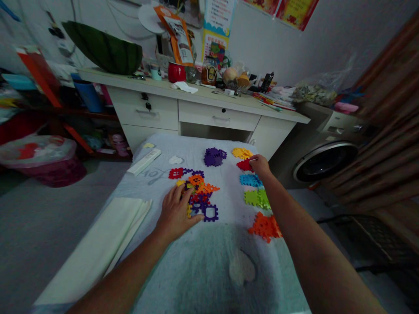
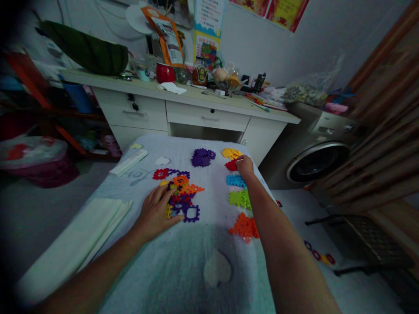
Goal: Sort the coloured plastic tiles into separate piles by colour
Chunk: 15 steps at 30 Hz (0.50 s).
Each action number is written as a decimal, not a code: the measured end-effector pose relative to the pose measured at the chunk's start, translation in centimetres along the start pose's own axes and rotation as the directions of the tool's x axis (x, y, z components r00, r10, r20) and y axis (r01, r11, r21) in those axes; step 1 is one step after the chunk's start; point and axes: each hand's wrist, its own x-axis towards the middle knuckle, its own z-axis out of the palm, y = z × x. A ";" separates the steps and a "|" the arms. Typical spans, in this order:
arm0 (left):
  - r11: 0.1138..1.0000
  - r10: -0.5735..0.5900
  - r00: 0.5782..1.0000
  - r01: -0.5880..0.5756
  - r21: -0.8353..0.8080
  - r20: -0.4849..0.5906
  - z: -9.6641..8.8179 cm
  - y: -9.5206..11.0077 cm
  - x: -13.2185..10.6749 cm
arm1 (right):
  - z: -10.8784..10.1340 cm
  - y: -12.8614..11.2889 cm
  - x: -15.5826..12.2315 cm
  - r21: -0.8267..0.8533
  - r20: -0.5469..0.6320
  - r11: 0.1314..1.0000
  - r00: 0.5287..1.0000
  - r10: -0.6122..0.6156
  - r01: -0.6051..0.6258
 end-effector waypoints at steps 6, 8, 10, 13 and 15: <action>1.000 0.011 1.000 -0.011 -0.007 -0.014 0.1 -0.3 0.1 | 1.5 0.3 1.3 -0.177 -0.005 0.984 0.999 -0.036 0.035; 1.000 0.012 1.000 -0.012 -0.024 -0.023 -0.1 -0.1 0.1 | 1.7 0.4 0.9 -0.246 -0.006 0.964 0.995 -0.100 0.096; 0.999 0.010 0.999 -0.011 -0.043 -0.033 -0.4 0.0 0.2 | 1.6 0.4 0.4 -0.310 -0.003 0.942 0.991 -0.134 0.127; 0.998 0.004 0.998 -0.008 -0.070 -0.061 -0.9 0.1 0.4 | 1.2 -0.5 -0.7 -0.381 -0.035 0.915 0.986 -0.160 0.135; 0.996 -0.001 0.996 -0.006 -0.085 -0.085 -1.1 0.0 0.5 | 1.1 -1.6 -1.6 -0.385 -0.037 0.905 0.976 -0.214 0.183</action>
